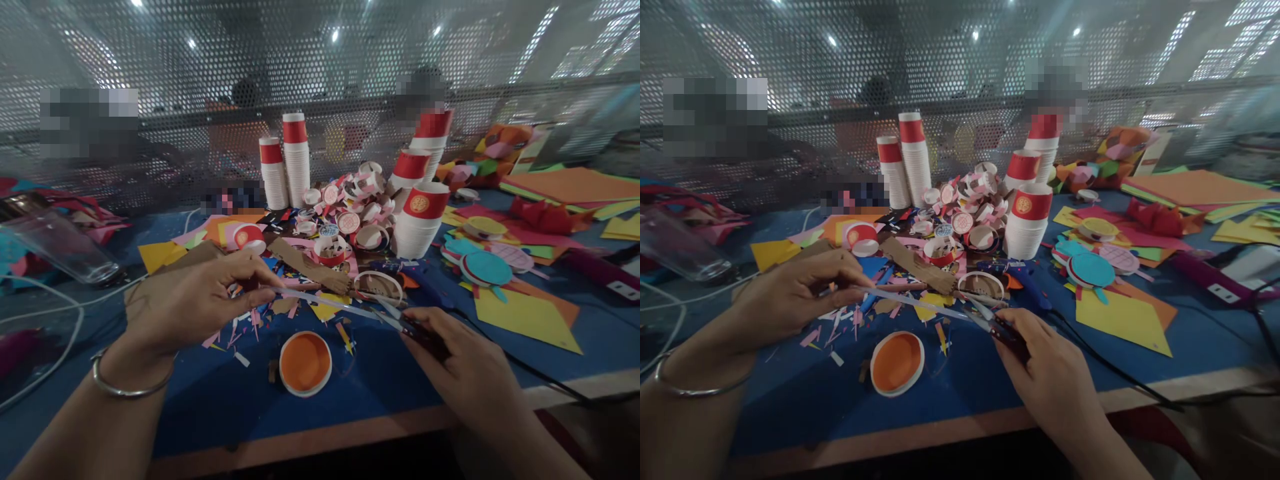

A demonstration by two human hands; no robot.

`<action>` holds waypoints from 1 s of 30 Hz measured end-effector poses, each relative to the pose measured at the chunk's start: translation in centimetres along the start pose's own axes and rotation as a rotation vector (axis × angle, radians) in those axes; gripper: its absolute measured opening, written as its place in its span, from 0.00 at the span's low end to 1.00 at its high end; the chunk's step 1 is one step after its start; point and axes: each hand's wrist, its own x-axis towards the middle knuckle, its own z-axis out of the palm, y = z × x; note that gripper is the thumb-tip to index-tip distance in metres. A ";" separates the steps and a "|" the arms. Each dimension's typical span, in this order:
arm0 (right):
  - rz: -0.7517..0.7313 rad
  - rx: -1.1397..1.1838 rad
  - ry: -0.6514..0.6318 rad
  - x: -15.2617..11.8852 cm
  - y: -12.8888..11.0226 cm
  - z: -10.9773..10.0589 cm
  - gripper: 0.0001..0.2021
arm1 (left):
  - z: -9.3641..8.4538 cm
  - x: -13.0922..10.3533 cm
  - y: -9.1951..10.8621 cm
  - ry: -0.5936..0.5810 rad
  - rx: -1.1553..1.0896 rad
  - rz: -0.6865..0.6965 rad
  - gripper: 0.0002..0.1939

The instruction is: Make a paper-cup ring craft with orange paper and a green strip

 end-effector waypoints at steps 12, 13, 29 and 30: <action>-0.011 -0.137 -0.017 -0.1 -0.1 -0.1 0.08 | 1.2 0.5 -0.6 0.146 0.349 -0.157 0.12; -0.007 -0.135 -0.014 -0.1 -0.1 -0.1 0.08 | 1.1 0.5 -0.3 0.134 0.391 -0.150 0.10; 0.028 -0.178 0.034 -0.4 -0.2 0.0 0.08 | 3.8 1.1 -1.8 -0.096 0.405 -0.269 0.10; 0.027 -0.178 0.033 -0.4 -0.2 0.0 0.08 | 3.8 1.0 -1.8 -0.096 0.407 -0.270 0.11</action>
